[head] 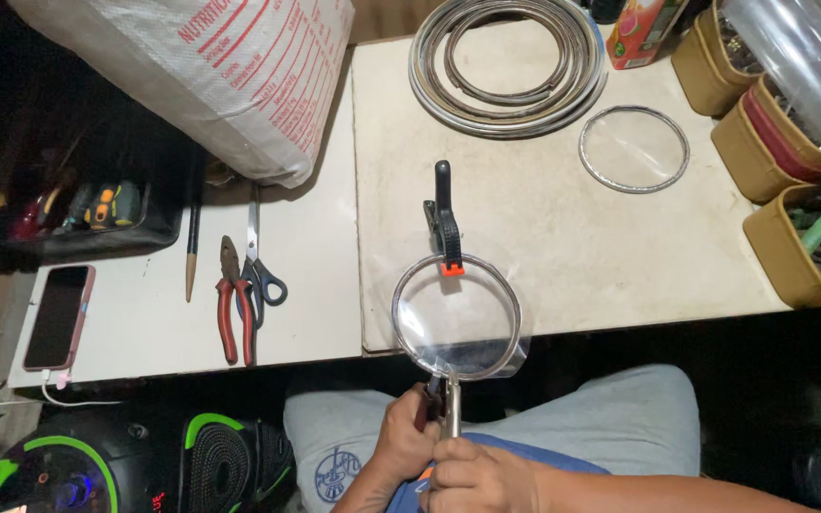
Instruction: Assembling a mesh head onto a metal drum hoop using clamps and pliers
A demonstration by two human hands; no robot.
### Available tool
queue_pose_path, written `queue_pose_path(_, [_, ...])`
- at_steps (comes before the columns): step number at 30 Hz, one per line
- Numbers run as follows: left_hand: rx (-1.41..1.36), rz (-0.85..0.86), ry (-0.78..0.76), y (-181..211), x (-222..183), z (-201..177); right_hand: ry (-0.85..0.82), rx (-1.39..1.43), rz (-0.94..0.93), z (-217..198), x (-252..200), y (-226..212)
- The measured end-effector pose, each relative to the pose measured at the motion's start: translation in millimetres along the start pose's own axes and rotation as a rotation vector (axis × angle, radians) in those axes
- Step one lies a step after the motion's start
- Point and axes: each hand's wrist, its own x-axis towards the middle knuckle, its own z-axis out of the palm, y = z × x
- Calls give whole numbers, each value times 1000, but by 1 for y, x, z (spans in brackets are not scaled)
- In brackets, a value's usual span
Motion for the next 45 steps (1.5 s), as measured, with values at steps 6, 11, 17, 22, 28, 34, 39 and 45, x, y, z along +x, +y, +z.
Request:
queue_pose_path(6, [-60, -106, -66, 11, -1, -7, -13, 50, -19, 1, -4, 3])
queue_pose_path(11, [-77, -55, -41, 8, -1, -5, -23, 3, 1, 2, -6, 5])
queue_pose_path(17, [-89, -201, -204, 44, 2, -39, -1, -186, -163, -11, 21, 22])
queue_pose_path(22, [-113, -386, -122, 43, -13, -66, 51, -300, -167, -26, 25, 41])
queue_pose_path(28, [137, -453, 147, 68, 6, -115, 35, -441, -149, -12, -2, 63])
queue_pose_path(34, [378, -288, 239, 64, 50, -132, -14, -465, -134, -6, 3, 64])
queue_pose_path(39, [550, 107, 430, 64, 60, -119, -46, -506, -81, 2, 9, 62])
queue_pose_path(45, [-16, -384, -90, 92, 38, -91, 94, -609, -59, 15, -11, 65])
